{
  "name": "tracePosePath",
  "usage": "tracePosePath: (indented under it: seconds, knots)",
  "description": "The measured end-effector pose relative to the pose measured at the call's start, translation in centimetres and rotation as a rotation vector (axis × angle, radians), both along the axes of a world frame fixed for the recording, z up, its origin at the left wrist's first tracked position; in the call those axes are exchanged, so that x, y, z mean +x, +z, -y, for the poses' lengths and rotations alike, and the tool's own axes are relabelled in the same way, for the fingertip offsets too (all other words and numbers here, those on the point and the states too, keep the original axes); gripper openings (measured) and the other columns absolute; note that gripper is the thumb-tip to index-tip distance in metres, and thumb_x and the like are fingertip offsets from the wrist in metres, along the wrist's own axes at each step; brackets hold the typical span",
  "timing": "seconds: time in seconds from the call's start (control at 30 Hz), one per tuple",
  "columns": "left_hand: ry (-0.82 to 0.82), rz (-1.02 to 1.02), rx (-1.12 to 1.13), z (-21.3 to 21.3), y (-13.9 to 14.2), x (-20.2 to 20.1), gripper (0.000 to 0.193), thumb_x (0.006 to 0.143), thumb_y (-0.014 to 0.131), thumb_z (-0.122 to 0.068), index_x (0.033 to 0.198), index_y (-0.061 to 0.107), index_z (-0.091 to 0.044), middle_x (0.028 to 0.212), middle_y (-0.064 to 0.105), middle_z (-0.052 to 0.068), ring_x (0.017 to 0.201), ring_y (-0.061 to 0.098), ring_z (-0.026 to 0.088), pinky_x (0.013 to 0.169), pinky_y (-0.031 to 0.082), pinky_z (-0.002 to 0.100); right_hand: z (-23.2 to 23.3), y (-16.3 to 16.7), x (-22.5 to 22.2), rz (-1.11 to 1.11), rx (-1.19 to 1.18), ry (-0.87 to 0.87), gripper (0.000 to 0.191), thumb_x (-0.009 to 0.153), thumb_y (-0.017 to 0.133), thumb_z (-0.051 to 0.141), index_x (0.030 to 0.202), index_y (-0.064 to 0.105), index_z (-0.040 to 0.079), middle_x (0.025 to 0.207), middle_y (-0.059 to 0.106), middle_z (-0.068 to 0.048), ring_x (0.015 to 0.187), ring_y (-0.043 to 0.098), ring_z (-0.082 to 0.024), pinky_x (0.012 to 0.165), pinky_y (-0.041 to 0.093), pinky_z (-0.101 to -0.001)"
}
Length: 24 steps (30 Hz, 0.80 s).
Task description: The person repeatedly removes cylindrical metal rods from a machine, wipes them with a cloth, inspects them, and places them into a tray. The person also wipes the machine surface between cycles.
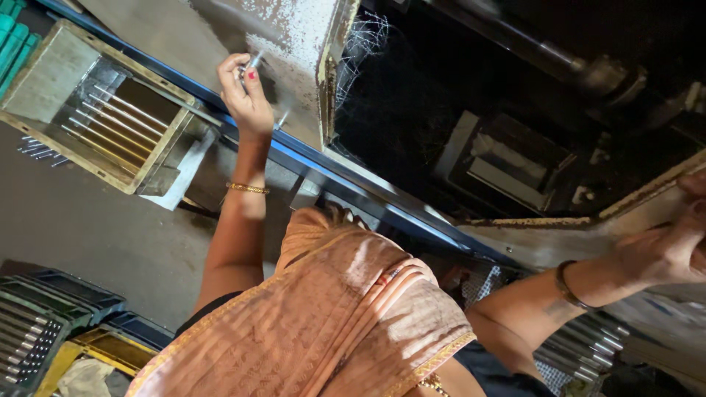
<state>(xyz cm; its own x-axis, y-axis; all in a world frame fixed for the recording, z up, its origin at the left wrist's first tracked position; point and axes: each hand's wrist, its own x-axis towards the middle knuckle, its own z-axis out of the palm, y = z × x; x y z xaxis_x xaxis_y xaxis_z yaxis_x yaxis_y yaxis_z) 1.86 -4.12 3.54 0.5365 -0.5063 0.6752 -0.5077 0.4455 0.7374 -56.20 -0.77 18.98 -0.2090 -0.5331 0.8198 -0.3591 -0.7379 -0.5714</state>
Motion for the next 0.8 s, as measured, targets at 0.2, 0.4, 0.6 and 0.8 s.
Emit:
tracePosePath:
  seconds: [0.2, 0.4, 0.6, 0.8]
  knots:
    - [0.000, 0.050, -0.030, -0.2, 0.0, -0.1, 0.017, 0.114, 0.054, -0.009, 0.128, 0.054, -0.001, 0.115, 0.065, 0.012, 0.091, 0.059, 0.018, 0.083, 0.051, 0.032, -0.3, -0.4, 0.4, -0.075, -0.016, -0.093, 0.021, 0.120, 0.053, -0.004, 0.114, 0.071, -0.012, 0.109, 0.072, -0.020, 0.092, 0.064, -0.024, 0.086, 0.051, -0.0341]
    - [-0.005, -0.009, 0.002, -0.1, 0.1, -0.2, 0.017, 0.113, 0.054, -0.009, 0.128, 0.055, -0.001, 0.106, 0.064, 0.009, 0.084, 0.054, 0.014, 0.075, 0.046, 0.029, 0.0, -2.2, -2.2, -0.034, 0.004, -0.063, 0.022, 0.119, 0.052, -0.003, 0.112, 0.072, -0.009, 0.102, 0.070, -0.016, 0.087, 0.061, -0.021, 0.082, 0.050, -0.0315]
    - [-0.002, -0.007, 0.003, -0.1, -0.1, -0.3, 0.017, 0.113, 0.053, -0.009, 0.128, 0.055, -0.001, 0.109, 0.065, 0.010, 0.082, 0.055, 0.015, 0.073, 0.046, 0.030, 0.4, -3.1, -3.5, -0.090, -0.040, -0.106, 0.023, 0.117, 0.050, -0.002, 0.107, 0.070, -0.008, 0.099, 0.070, -0.016, 0.084, 0.060, -0.021, 0.077, 0.049, -0.0311]
    - [0.021, 0.029, -0.003, 0.0, -0.2, -0.1, 0.018, 0.113, 0.053, -0.008, 0.129, 0.056, -0.001, 0.113, 0.066, 0.012, 0.085, 0.058, 0.017, 0.076, 0.048, 0.031, -0.3, -1.4, -2.2, -0.075, -0.033, -0.025, 0.024, 0.120, 0.046, -0.001, 0.114, 0.068, -0.010, 0.107, 0.068, -0.020, 0.094, 0.061, -0.026, 0.086, 0.049, -0.0346]
